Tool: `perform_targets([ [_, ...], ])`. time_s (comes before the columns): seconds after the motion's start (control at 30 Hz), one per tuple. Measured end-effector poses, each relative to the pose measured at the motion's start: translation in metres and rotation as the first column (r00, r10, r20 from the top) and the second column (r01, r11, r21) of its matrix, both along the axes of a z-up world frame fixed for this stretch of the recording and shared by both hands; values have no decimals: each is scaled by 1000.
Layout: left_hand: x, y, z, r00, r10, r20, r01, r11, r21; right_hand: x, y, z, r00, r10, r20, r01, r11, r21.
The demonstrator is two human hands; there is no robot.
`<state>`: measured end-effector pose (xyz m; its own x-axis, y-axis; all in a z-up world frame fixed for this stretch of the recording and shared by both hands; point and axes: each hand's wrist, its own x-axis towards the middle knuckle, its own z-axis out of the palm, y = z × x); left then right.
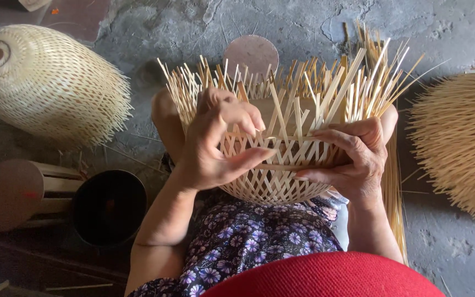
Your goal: The person weaves a bamboo basket by hand, interlacing thin strips through the vertical frame and wrapping a long strip around the circumference. They apply glue from a small bottle to secure the structure and continue weaving additional strips into the basket.
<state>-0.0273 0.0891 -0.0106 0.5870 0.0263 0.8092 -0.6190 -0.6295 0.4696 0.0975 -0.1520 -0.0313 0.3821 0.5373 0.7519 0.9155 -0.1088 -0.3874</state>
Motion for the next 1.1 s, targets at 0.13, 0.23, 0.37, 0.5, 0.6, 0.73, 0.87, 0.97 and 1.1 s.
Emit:
perform_targets([
  [0.13, 9, -15, -9, 941, 324, 99, -336, 931, 144, -6, -2, 1, 998, -61, -5, 61, 998, -23],
  [0.23, 7, -20, -1, 913, 400, 79, -407, 890, 205, -4, 0, 2, 999, -51, -1, 51, 999, -4],
  [0.37, 2, -30, 15, 880, 473, -45, -444, 851, 281, -3, 0, -1, 999, -34, -15, 34, 999, -14],
  [0.5, 7, -26, 19, 929, 306, -208, -288, 951, 112, -3, -1, -7, 998, -10, -58, 10, 1000, -9],
  [0.6, 19, -14, 11, 960, -4, -281, -52, 980, -191, -3, -1, -10, 996, 12, -93, -12, 1000, -5],
  [0.73, 17, -7, 12, 984, -123, -130, 95, 975, -201, -1, -1, -8, 997, 8, -71, -9, 1000, -12],
  [0.87, 13, -34, 18, 896, 444, 31, -430, 847, 313, -1, 0, -7, 998, 29, -63, -29, 1000, -1],
  [0.97, 22, -37, 19, 910, 404, -91, -367, 889, 272, -2, -4, -7, 995, 51, -90, -51, 999, 3],
  [1.1, 27, -29, 16, 951, -69, -301, -14, 964, -265, -2, -4, -7, 998, 55, -20, -56, 995, -78],
])
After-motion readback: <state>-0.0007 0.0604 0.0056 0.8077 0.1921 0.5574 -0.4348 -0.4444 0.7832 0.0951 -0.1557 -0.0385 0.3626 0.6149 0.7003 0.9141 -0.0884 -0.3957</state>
